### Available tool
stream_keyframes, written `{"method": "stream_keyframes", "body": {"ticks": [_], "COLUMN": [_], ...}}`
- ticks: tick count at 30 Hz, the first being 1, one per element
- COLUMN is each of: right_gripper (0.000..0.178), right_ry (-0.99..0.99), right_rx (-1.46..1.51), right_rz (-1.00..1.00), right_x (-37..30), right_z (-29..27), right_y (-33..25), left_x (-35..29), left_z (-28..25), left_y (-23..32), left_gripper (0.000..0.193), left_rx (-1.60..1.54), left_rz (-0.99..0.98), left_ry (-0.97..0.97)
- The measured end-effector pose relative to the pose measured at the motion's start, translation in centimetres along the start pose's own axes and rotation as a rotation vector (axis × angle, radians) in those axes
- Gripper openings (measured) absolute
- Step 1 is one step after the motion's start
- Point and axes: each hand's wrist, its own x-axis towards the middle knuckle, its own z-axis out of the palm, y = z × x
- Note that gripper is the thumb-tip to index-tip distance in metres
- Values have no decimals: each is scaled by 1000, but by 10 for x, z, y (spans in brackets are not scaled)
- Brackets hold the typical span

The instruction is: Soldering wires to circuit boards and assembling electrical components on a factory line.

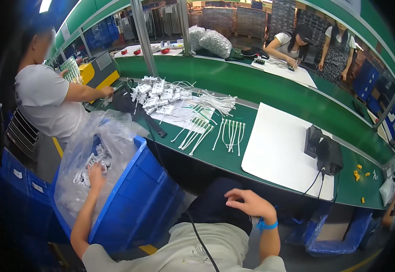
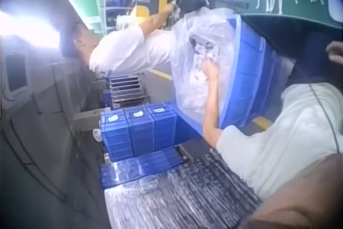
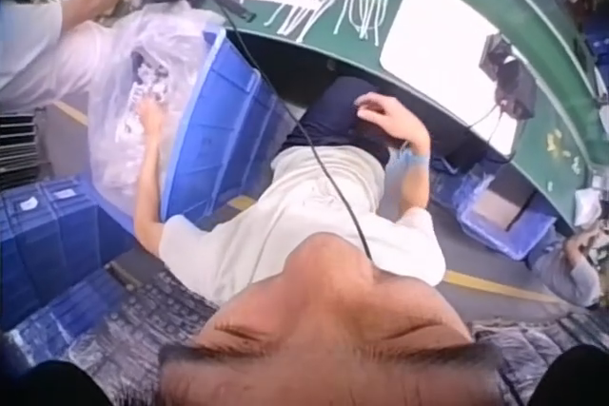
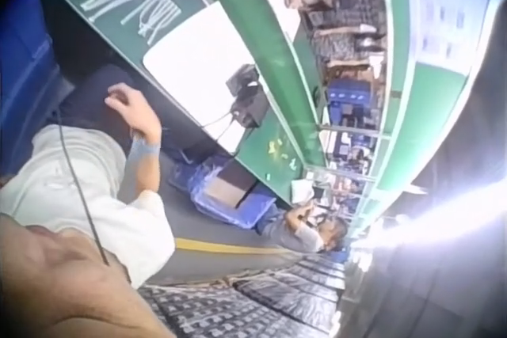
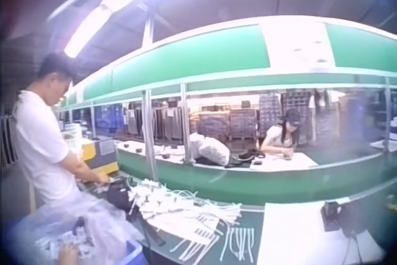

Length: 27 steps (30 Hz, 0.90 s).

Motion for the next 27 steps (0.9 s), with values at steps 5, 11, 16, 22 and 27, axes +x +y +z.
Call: {"method": "stream_keyframes", "body": {"ticks": [5, 11, 16, 22, 27], "right_gripper": [35, 26, 43, 37, 26], "right_ry": [-154, 430, 759, 812, 883], "right_rx": [137, 79, -617, -789, -791], "right_rz": [-143, -299, -341, -63, -91], "right_x": [56, 240, 360, 419, 420], "right_z": [-49, -57, -65, -64, -64], "right_y": [-49, -35, -12, 9, 26], "left_x": [-3, -16, -25, -30, -20], "left_z": [-19, -21, -18, -39, -72], "left_y": [9, 18, 32, 51, 62], "left_gripper": [37, 19, 30, 61, 63], "left_rx": [-3, 223, 114, -2, 89], "left_rz": [2, 169, 123, 43, 62], "left_ry": [-15, 120, 154, 159, 298]}}
